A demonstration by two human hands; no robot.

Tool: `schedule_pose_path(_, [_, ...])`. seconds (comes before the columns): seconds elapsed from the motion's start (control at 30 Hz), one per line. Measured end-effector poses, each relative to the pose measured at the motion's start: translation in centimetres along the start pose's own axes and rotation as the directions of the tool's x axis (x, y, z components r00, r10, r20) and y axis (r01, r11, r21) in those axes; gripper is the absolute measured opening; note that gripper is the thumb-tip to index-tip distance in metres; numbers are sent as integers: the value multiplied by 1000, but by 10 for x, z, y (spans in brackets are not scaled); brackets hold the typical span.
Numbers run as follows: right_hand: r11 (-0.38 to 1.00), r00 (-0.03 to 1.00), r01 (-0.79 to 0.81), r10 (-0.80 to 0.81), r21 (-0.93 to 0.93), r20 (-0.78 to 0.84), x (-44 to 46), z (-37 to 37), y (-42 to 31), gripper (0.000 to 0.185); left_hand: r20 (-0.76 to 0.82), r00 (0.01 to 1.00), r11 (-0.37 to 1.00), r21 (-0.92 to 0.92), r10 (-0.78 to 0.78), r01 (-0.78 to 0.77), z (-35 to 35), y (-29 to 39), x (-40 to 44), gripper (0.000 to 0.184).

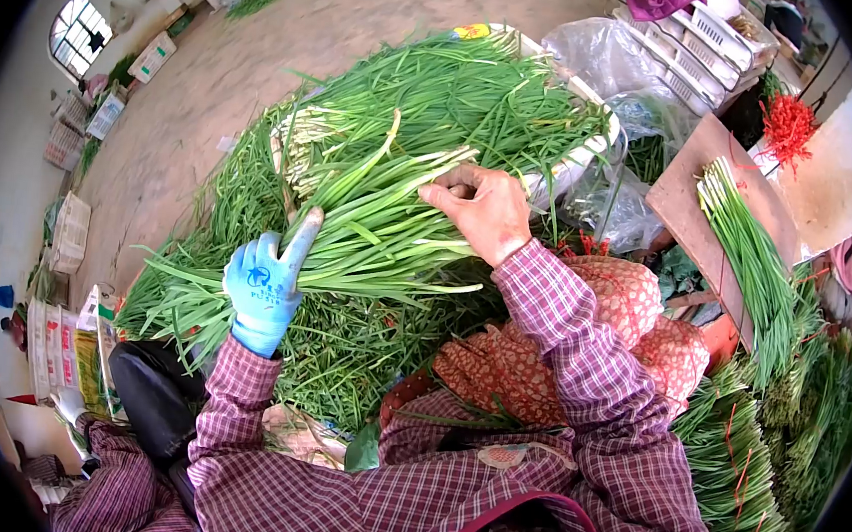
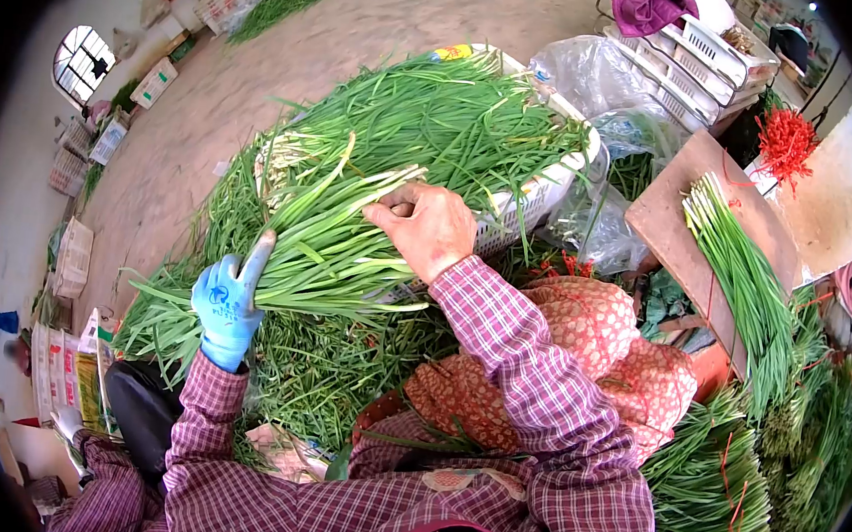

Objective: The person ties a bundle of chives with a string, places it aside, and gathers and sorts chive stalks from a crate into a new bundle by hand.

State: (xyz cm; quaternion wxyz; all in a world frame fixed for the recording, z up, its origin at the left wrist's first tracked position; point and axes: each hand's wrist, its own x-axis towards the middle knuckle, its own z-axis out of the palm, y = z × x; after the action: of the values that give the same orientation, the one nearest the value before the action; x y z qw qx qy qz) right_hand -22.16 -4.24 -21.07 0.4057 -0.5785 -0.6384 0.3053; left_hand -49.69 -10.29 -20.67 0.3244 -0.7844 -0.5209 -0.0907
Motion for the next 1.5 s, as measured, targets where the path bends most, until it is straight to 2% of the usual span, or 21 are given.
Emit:
schedule_pose_path(0.1, [1000, 999, 4, -4, 14, -33, 0, 3, 6, 20, 18, 1000, 1000, -14, 7, -7, -3, 0, 1, 94])
schedule_pose_path(0.17, [931, 944, 167, -246, -325, -220, 5, 2, 17, 16, 51, 999, 1000, -22, 2, -1, -2, -1, -1, 94])
schedule_pose_path(0.27, [762, 934, 114, -301, -637, -193, 15, -31, 49, 12, -34, 999, 1000, -15, 16, -16, 5, -9, -7, 91])
schedule_pose_path(0.3, [657, 966, 14, -203, -753, -159, 22, -40, 68, 14, -32, 999, 1000, -15, 13, -13, 6, -10, -8, 91])
schedule_pose_path(0.37, [584, 903, 113, -398, -803, -162, 16, -60, 75, 18, -29, 1000, 1000, -11, 7, -8, 6, -11, -10, 90])
schedule_pose_path(0.4, [584, 903, 113, -398, -804, -162, 13, -61, 63, 18, -29, 1000, 1000, -12, 7, -8, 7, -11, -10, 90])
schedule_pose_path(0.47, [771, 907, 249, -398, -586, -138, 3, -57, 30, 20, -22, 1000, 1000, 5, 14, -13, 8, -10, -9, 89])
schedule_pose_path(0.5, [751, 869, 380, -489, -540, -69, 0, -51, 22, 19, -22, 1000, 1000, 4, 19, -19, 7, -9, -8, 89])
schedule_pose_path(0.57, [731, 895, 388, -445, -562, 40, -9, -36, 8, 18, -31, 999, 999, 21, 44, -44, 6, -7, -6, 87])
schedule_pose_path(0.67, [697, 835, 485, -548, -528, 42, -9, -25, 11, 18, -42, 998, 999, 12, 43, -42, 5, -6, -5, 86])
schedule_pose_path(0.73, [727, 841, 494, -539, -477, 49, -12, -25, 12, 19, -25, 999, 1000, 0, 26, -26, 1, -5, -5, 86])
schedule_pose_path(0.83, [795, 870, 479, -488, -372, 77, -14, -23, 17, 22, -25, 999, 999, 5, 37, -37, 3, -6, -6, 87])
schedule_pose_path(0.9, [843, 903, 430, -397, -323, 168, -16, -22, 14, 25, -41, 998, 998, 26, 56, -55, 4, -5, -7, 88])
schedule_pose_path(1.13, [929, 940, 341, -336, -143, 55, -18, -7, 7, 25, -55, 998, 999, -32, 20, -22, 2, 1, -4, 86])
schedule_pose_path(1.2, [952, 952, 305, -304, -14, 40, -17, -3, 13, 21, -65, 997, 999, -23, 34, -35, 3, -1, -5, 86])
schedule_pose_path(1.23, [953, 952, 304, -303, -13, 41, -16, -1, 17, 21, -64, 997, 999, -23, 33, -35, 3, -2, -5, 86])
schedule_pose_path(1.3, [967, 971, 220, -230, 131, 66, -13, 0, 23, 19, -58, 996, 998, -4, 61, -61, 2, -3, -6, 84])
schedule_pose_path(1.37, [967, 973, 227, -231, 111, 26, -14, -1, 25, 18, -77, 995, 998, -7, 57, -58, 4, -4, -7, 83])
schedule_pose_path(1.43, [870, 934, 303, -353, -388, -61, -13, -9, 29, 19, -94, 994, 998, -10, 53, -55, 7, -8, -11, 83])
schedule_pose_path(1.47, [836, 902, 361, -425, -413, -72, -12, -13, 38, 19, -82, 996, 999, 4, 45, -45, 9, -11, -14, 81])
schedule_pose_path(1.5, [788, 902, 373, -432, -490, -7, -11, -21, 46, 19, -71, 997, 999, 19, 36, -35, 10, -13, -16, 80])
